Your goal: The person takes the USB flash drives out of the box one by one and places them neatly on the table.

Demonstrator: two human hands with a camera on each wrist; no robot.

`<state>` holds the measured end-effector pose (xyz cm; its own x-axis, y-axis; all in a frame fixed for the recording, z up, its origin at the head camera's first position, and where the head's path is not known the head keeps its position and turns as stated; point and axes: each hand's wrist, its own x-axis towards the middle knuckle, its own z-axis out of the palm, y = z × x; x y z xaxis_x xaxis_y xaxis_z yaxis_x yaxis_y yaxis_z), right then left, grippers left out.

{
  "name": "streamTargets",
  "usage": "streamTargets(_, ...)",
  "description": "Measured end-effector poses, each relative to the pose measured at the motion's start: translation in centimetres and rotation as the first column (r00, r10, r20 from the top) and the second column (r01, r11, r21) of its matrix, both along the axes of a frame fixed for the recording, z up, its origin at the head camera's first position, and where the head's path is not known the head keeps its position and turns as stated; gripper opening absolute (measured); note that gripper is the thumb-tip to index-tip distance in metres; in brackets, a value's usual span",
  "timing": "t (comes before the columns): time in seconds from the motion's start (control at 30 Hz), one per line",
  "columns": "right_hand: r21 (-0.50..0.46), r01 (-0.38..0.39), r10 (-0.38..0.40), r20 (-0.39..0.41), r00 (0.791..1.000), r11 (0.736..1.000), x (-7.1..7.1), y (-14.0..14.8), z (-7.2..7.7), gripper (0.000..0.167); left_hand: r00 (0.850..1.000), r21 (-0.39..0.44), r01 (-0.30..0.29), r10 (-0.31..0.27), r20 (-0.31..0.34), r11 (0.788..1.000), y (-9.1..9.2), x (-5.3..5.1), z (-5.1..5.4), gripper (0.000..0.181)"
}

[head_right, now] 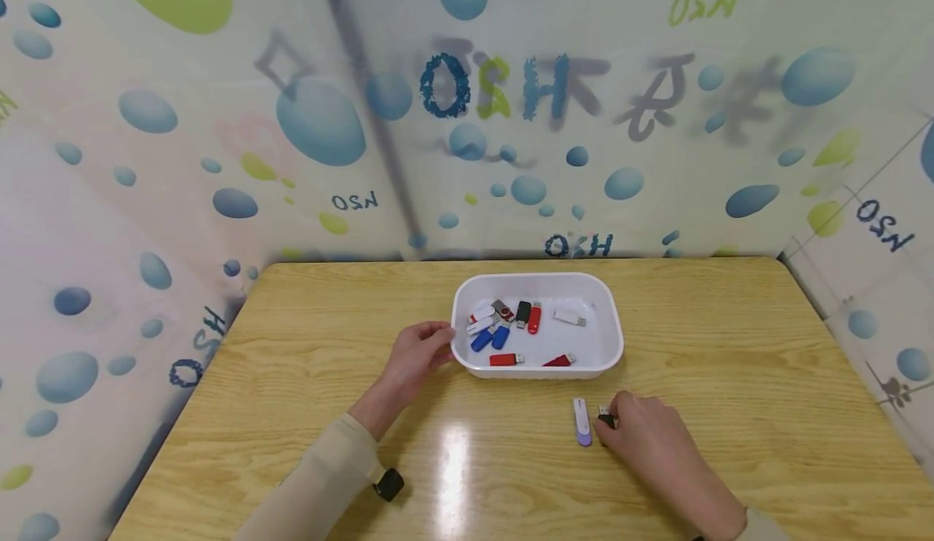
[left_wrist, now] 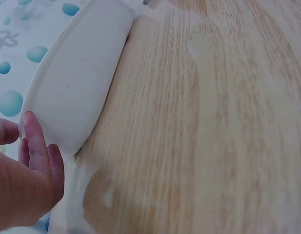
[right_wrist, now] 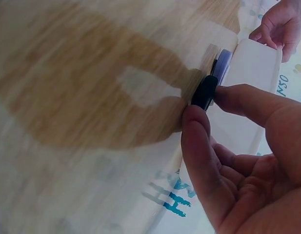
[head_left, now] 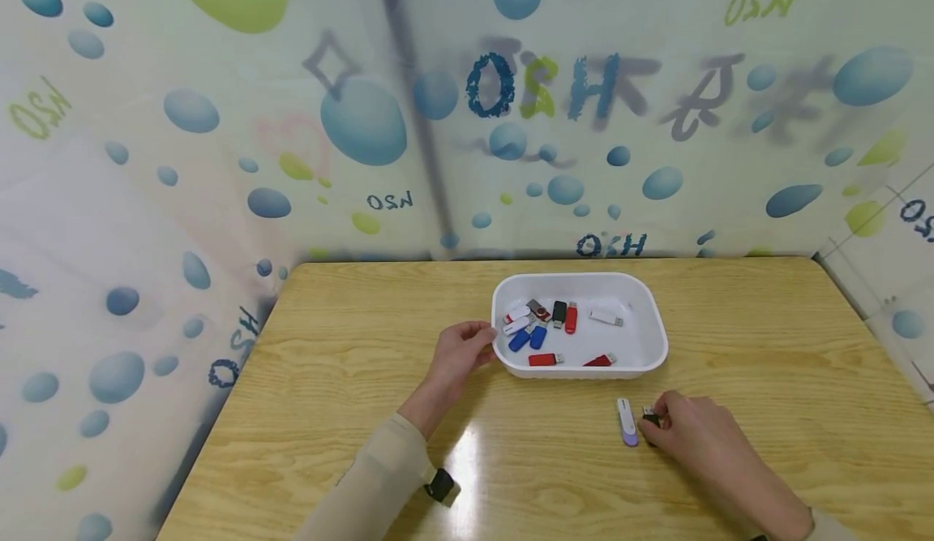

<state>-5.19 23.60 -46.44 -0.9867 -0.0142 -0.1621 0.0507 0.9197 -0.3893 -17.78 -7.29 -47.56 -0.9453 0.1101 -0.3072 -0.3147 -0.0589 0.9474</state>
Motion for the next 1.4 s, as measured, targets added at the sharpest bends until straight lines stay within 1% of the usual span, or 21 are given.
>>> streamTargets(0.3, 0.009, -0.012, 0.012, -0.023, 1.0, 1.0, 0.1, -0.1, 0.0, 0.023, 1.0, -0.006, 0.008, -0.008, -0.001, 1.0, 0.0, 0.0, 0.0, 0.031)
streamTargets(0.4, 0.011, -0.004, 0.004, -0.007, 1.0, 1.0, 0.1, 0.1, 0.4, 0.021, 1.0, -0.002, 0.006, -0.006, 0.002, 1.0, 0.0, 0.1, 0.0, 0.031)
streamTargets(0.47, 0.017, 0.005, -0.005, 0.008, 1.0, 1.0, 0.1, 0.3, 0.8, 0.026, 1.0, 0.001, 0.006, -0.006, 0.0, 1.0, 0.0, 0.1, 0.0, 0.031)
streamTargets(0.57, 0.018, 0.027, -0.028, 0.045, 0.999, 0.999, 0.0, 0.5, 1.7, 0.039, 1.0, 0.007, 0.008, -0.008, -0.006, 1.0, 0.0, 0.1, 0.0, 0.032)
streamTargets(0.63, 0.012, 0.035, -0.036, 0.054, 0.998, 0.999, -0.1, 0.6, 2.3, 0.042, 1.0, 0.006, 0.009, -0.009, -0.01, 1.0, -0.1, 0.1, 0.0, 0.032)
streamTargets(0.7, 0.003, 0.032, -0.032, 0.04, 0.999, 0.999, -0.2, 0.7, 2.8, 0.041, 1.0, 0.002, 0.01, -0.01, -0.01, 1.0, -0.1, 0.1, 0.0, 0.032)
streamTargets(0.83, -0.023, -0.013, 0.012, -0.058, 0.998, 1.0, -0.2, 0.9, 3.8, 0.03, 1.0, -0.005, 0.01, -0.01, -0.002, 1.0, -0.1, 0.1, 0.1, 0.031)
streamTargets(0.93, -0.038, -0.054, 0.048, -0.142, 0.989, 0.998, -0.3, 1.0, 4.5, 0.021, 1.0, -0.006, 0.011, -0.011, 0.0, 1.0, -0.1, 0.1, 0.1, 0.031)
streamTargets(1.0, -0.043, -0.071, 0.062, -0.18, 0.982, 0.997, -0.5, 1.0, 5.0, 0.017, 1.0, -0.006, 0.012, -0.012, 0.001, 1.0, -0.1, 0.1, 0.1, 0.031)
streamTargets(1.1, -0.053, -0.079, 0.066, -0.209, 0.976, 0.995, -1.0, 0.8, 5.7, 0.018, 1.0, -0.009, 0.011, -0.011, 0.005, 1.0, -0.1, 0.0, 0.1, 0.031)
streamTargets(1.27, -0.075, -0.054, 0.036, -0.222, 0.974, 0.996, -2.2, 0.1, 6.3, 0.023, 1.0, -0.013, 0.011, -0.01, 0.008, 1.0, -0.1, 0.0, 0.2, 0.031)
streamTargets(1.37, -0.075, -0.046, 0.03, -0.207, 0.978, 0.996, -3.3, -0.6, 6.4, 0.024, 1.0, -0.013, 0.012, -0.012, 0.006, 1.0, -0.2, 0.0, 0.2, 0.031)
streamTargets(1.4, -0.074, -0.045, 0.031, -0.189, 0.981, 0.996, -3.7, -0.8, 6.5, 0.025, 1.0, -0.011, 0.012, -0.012, 0.006, 1.0, -0.2, 0.0, 0.2, 0.031)
